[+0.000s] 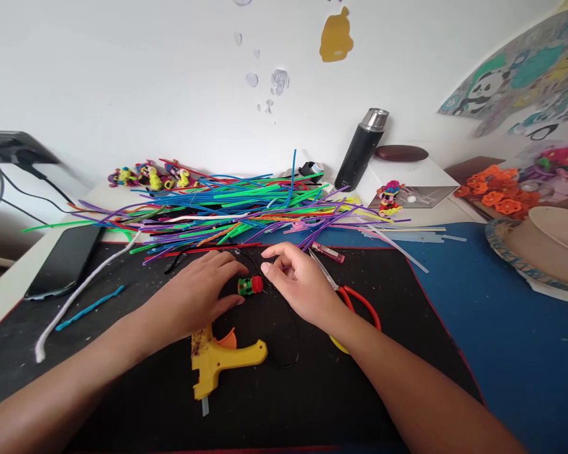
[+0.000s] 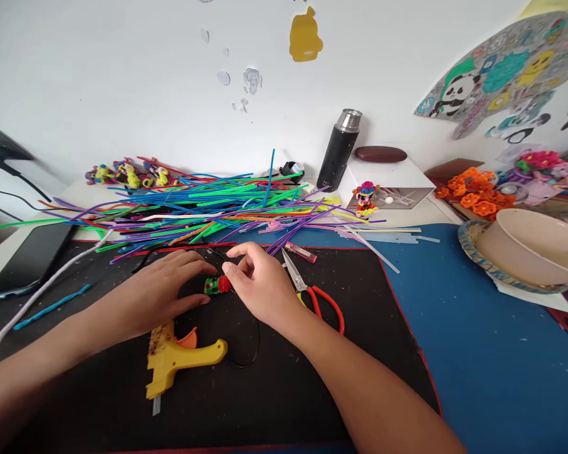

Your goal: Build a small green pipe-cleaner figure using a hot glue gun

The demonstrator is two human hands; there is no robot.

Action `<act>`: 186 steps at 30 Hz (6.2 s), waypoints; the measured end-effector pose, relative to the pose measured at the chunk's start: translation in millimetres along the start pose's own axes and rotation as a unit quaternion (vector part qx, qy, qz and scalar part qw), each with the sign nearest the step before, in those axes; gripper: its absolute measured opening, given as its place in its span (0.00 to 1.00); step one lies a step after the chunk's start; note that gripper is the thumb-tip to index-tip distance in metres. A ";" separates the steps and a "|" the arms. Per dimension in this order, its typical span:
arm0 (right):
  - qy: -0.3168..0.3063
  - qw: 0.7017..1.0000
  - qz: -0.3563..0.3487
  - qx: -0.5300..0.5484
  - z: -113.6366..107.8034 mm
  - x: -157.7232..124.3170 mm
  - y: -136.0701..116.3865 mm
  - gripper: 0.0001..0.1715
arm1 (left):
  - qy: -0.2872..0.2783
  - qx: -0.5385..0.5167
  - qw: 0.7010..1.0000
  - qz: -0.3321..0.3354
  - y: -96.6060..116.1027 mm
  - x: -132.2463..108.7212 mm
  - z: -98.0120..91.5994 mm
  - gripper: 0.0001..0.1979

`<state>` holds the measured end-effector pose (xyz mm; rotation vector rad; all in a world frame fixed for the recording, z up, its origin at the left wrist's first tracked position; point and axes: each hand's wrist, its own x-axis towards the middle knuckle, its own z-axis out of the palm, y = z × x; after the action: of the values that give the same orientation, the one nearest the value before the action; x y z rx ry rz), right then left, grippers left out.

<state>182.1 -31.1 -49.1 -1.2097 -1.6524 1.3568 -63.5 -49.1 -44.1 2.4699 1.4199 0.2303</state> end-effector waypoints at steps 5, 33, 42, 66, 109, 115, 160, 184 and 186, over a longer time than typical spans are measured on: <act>-0.021 1.000 -0.001 -0.002 3.9 -1.8 1.6 0.11 | -0.002 -0.022 1.000 -0.013 5.6 4.3 -0.9 0.11; -0.062 0.966 0.063 0.244 -0.9 0.4 -7.5 0.25 | 0.107 -0.258 0.955 -0.097 38.4 3.0 -11.1 0.18; -0.062 0.951 0.086 0.289 -1.9 1.8 -8.9 0.27 | 0.043 -0.449 0.886 -0.111 36.7 7.5 -14.5 0.20; -0.074 0.949 0.079 0.295 -1.4 -0.1 -9.1 0.24 | -0.027 -0.674 0.719 -0.167 42.6 8.3 -9.9 0.25; -0.066 0.937 0.090 0.330 0.4 0.7 -8.4 0.27 | 0.035 -0.634 0.768 -0.084 41.6 8.3 -7.6 0.35; -0.073 0.938 0.092 0.326 3.1 -1.5 -9.4 0.28 | 0.029 -0.605 0.793 -0.069 41.4 7.6 -3.8 0.24; 0.045 0.997 -0.054 -0.021 12.4 -12.1 -9.6 0.05 | 0.179 -0.262 0.941 -0.119 46.2 2.0 -8.8 0.24; 0.032 0.997 -0.048 -0.044 10.7 -11.2 -8.6 0.04 | 0.184 -0.232 0.947 -0.127 48.3 2.2 -7.7 0.23; 0.030 0.997 -0.045 -0.046 10.3 -11.2 -8.6 0.04 | 0.185 -0.229 0.948 -0.122 47.1 2.1 -6.6 0.23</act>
<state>174.5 -45.4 -42.6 -1.2013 -1.7216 1.1890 -25.6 -68.6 -22.8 1.9177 1.5764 0.8973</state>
